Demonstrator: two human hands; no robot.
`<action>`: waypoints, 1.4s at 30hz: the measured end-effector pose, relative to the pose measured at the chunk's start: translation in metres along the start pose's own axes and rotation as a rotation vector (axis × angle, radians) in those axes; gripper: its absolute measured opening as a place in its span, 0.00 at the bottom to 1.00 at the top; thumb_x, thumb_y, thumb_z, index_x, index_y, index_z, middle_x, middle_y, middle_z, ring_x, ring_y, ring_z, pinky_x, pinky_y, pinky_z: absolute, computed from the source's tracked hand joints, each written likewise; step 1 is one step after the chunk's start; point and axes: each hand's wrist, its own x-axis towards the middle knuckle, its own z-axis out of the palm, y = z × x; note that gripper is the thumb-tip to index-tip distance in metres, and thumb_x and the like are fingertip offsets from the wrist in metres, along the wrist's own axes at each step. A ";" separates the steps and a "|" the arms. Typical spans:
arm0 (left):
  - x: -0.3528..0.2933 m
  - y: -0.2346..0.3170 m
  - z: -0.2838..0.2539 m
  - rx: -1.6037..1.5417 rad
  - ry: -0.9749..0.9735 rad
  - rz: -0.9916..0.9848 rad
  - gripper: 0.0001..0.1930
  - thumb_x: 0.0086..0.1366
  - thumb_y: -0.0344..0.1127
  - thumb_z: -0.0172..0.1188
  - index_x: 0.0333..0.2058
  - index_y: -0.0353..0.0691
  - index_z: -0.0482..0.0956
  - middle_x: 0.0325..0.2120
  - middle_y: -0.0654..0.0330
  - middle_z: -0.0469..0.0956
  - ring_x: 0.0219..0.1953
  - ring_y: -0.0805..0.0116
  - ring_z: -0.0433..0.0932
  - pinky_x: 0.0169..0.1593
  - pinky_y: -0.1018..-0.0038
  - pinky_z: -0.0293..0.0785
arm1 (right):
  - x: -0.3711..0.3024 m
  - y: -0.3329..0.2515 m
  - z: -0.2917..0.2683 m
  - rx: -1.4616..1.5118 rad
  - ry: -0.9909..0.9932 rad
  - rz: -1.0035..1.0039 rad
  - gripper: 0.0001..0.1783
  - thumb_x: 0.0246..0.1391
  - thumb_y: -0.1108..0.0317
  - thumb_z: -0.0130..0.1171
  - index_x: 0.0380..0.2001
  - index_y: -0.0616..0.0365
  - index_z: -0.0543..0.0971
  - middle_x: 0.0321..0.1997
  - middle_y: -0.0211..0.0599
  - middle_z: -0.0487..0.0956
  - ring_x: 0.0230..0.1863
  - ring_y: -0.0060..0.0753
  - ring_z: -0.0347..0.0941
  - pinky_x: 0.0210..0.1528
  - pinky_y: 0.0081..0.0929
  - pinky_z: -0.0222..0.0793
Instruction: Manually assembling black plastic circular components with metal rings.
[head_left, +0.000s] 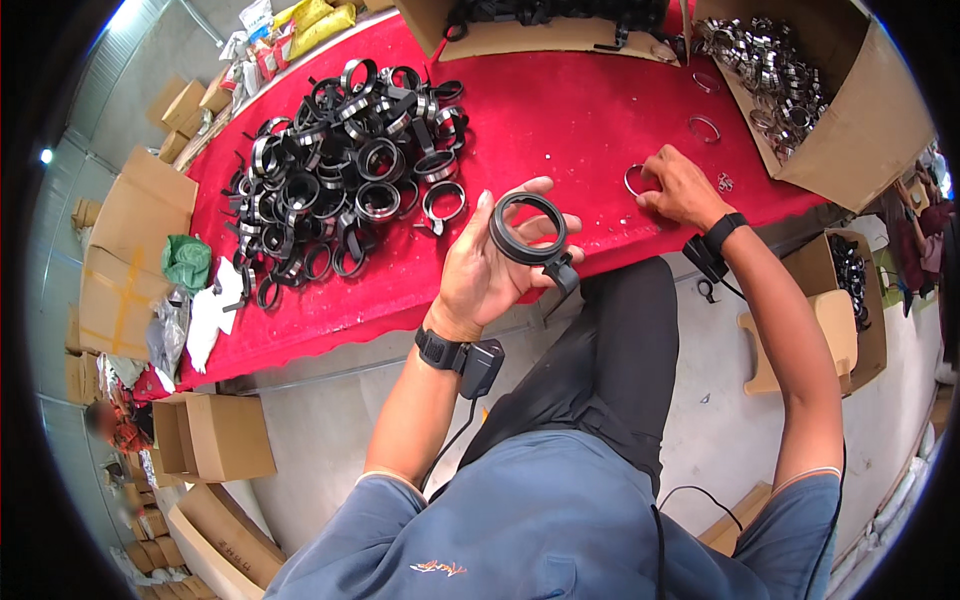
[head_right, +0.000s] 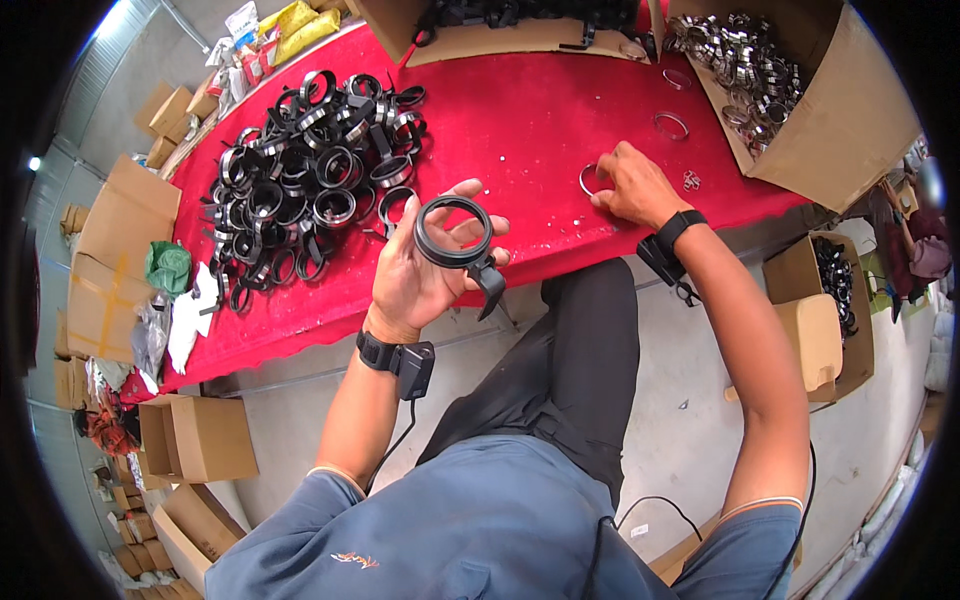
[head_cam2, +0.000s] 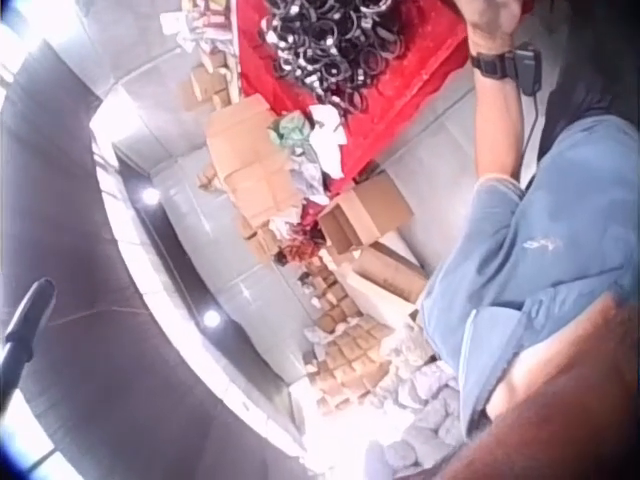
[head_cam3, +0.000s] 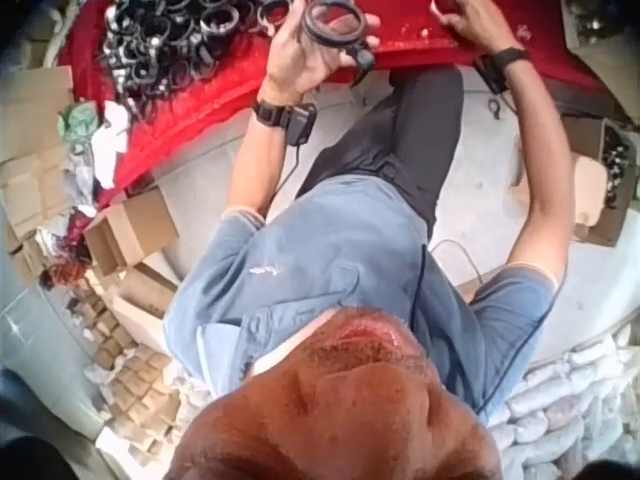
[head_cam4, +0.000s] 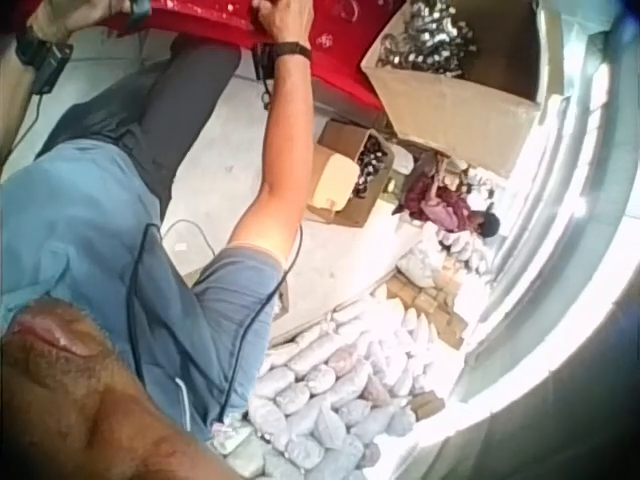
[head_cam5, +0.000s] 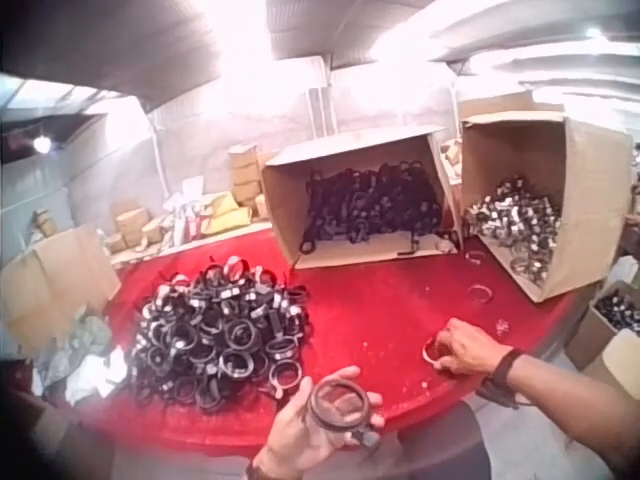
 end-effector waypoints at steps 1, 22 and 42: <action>-0.003 -0.002 0.002 0.022 0.026 -0.026 0.40 0.82 0.67 0.35 0.77 0.41 0.58 0.61 0.34 0.77 0.53 0.41 0.85 0.57 0.51 0.83 | 0.000 -0.003 -0.001 -0.009 -0.003 0.075 0.31 0.53 0.48 0.76 0.51 0.60 0.84 0.49 0.54 0.79 0.55 0.60 0.79 0.59 0.50 0.76; -0.118 -0.103 -0.022 0.351 0.125 -0.720 0.36 0.82 0.65 0.41 0.77 0.48 0.58 0.59 0.53 0.77 0.50 0.60 0.84 0.49 0.66 0.83 | -0.058 -0.045 -0.003 1.998 -0.199 -0.229 0.46 0.63 0.61 0.70 0.80 0.49 0.60 0.80 0.60 0.62 0.76 0.62 0.66 0.69 0.56 0.75; -0.067 -0.065 0.023 0.358 0.121 -0.154 0.58 0.59 0.49 0.82 0.78 0.40 0.52 0.73 0.39 0.65 0.66 0.39 0.78 0.69 0.49 0.75 | -0.166 -0.128 -0.003 1.733 0.080 -0.065 0.51 0.52 0.58 0.83 0.74 0.57 0.67 0.74 0.55 0.70 0.74 0.53 0.69 0.67 0.45 0.77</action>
